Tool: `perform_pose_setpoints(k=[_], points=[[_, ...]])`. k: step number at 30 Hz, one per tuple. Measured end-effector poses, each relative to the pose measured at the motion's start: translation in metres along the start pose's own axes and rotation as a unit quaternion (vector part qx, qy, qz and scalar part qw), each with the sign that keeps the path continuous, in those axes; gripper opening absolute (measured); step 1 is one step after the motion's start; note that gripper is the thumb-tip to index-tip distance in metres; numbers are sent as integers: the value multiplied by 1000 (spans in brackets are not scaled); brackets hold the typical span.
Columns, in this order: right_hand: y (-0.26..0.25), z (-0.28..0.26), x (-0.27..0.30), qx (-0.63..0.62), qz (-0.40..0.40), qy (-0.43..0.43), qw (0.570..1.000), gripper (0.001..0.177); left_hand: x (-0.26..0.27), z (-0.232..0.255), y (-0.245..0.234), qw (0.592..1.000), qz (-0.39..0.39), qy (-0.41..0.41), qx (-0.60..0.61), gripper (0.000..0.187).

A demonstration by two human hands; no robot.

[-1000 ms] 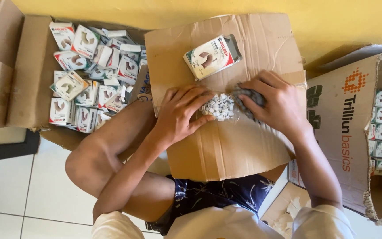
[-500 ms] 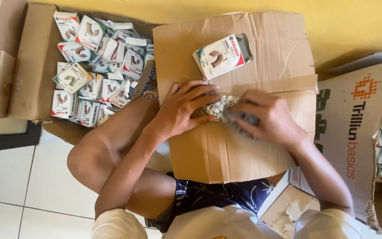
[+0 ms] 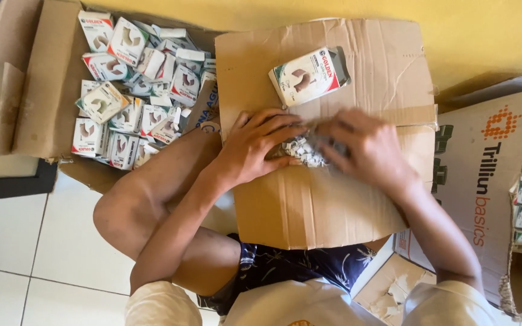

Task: Packing small bags of hardware into individual cardboard boxes for retail or shipping.

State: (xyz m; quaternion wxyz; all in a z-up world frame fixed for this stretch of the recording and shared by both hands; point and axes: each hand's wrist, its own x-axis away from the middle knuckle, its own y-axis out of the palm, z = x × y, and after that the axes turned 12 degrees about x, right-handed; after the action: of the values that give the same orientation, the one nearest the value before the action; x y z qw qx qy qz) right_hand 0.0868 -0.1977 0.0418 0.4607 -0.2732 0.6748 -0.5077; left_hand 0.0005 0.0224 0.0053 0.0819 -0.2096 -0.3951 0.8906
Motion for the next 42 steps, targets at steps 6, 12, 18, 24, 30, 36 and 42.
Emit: perform_pose_setpoints(k=[6, 12, 18, 24, 30, 36, 42], points=[[14, 6, 4, 6, 11, 7, 1000, 18, -1, 4, -5, 999, -5, -9, 32, 46], [-7, -23, 0, -5, 2, -38, 999, 16, 0, 4, -6, 1000, -12, -7, 20, 49], [7, -1, -15, -18, 7, 6, 1000, 14, 3, -3, 2, 1000, -6, -13, 18, 54], [-10, -32, -13, 33, -3, -53, 998, 17, 5, -1, -5, 997, -39, -27, 58, 66], [10, -14, -26, 55, -37, 6, 998, 19, 5, -4, 0, 996, -44, -53, 49, 83], [-7, -38, -34, 96, -61, 0, 994, 16, 3, 3, -8, 989, -83, -93, 74, 92], [0, -31, -32, 75, -63, 19, 995, 15, 2, 4, -8, 988, -88, -102, 70, 90]])
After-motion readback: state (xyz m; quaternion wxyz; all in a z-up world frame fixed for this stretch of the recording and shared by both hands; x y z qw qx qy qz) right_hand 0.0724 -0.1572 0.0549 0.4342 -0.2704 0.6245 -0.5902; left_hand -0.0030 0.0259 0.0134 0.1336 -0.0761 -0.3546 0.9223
